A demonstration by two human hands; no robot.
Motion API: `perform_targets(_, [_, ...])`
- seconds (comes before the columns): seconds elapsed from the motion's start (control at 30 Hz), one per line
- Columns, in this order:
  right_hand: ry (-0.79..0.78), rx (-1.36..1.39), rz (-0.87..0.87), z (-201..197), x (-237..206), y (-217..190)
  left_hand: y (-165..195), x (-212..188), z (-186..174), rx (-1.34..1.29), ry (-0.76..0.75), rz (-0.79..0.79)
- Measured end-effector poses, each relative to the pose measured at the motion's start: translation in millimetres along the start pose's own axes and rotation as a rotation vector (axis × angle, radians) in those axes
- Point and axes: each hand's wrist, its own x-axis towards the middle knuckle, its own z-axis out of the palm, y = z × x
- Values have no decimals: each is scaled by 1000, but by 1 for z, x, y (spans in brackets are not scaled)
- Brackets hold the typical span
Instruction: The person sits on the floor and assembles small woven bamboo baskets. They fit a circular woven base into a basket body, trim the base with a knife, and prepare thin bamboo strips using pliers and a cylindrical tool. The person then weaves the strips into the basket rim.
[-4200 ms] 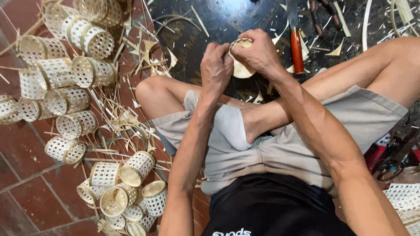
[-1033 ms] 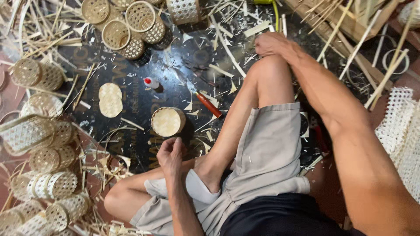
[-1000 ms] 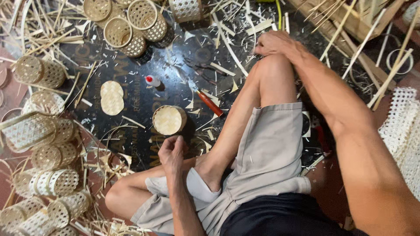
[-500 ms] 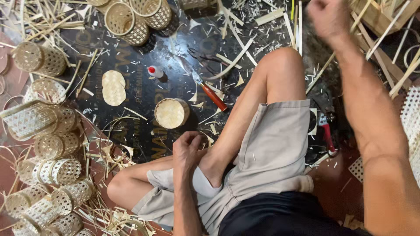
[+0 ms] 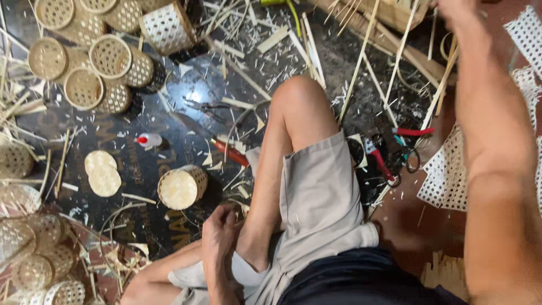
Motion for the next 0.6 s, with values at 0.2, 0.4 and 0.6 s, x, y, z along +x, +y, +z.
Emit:
perform_targets(0.2, [-81,-35,5,14,29,-40,-4,6,4,-170,-40,-75])
perform_targets(0.4, [-92,31,-90,28,45,-113,4,7,0,-243,-32,-116])
perform_targets(0.6, [-118,43,-165,52,64,-164,17,14,-7,-24,-6,-126])
